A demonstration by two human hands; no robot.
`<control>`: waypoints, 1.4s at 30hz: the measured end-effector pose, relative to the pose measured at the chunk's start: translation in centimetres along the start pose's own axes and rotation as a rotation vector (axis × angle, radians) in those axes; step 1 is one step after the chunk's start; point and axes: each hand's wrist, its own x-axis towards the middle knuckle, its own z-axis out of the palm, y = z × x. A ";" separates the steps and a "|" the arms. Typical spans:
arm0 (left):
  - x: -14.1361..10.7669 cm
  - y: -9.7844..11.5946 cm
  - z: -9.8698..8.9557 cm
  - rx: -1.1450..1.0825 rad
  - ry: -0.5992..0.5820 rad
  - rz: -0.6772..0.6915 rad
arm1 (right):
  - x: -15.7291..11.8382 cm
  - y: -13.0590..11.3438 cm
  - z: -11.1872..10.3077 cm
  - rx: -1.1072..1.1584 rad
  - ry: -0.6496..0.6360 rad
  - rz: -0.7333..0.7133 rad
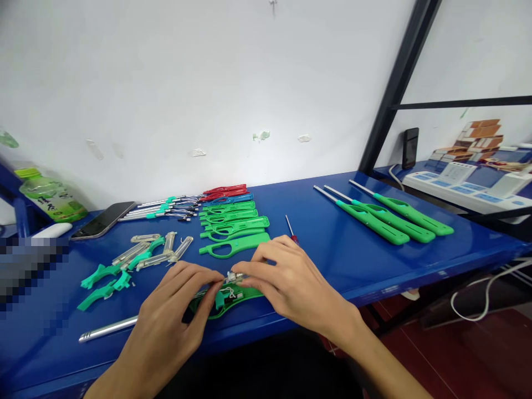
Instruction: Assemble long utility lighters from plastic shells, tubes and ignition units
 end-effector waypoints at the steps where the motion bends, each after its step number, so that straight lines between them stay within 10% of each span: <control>1: 0.0 0.0 0.0 0.002 -0.001 0.004 | 0.0 0.0 0.0 -0.001 0.001 -0.001; 21: -0.9 -0.4 -1.9 0.046 0.006 -0.044 | 0.2 -0.4 0.1 0.028 -0.132 0.098; 30: -2.5 -2.1 -6.2 0.174 -0.160 -0.128 | 0.1 -0.4 0.2 0.005 -0.141 0.080; 42: -3.1 -2.2 -5.6 0.216 -0.307 -0.060 | -0.3 -0.3 0.1 -0.043 -0.154 0.065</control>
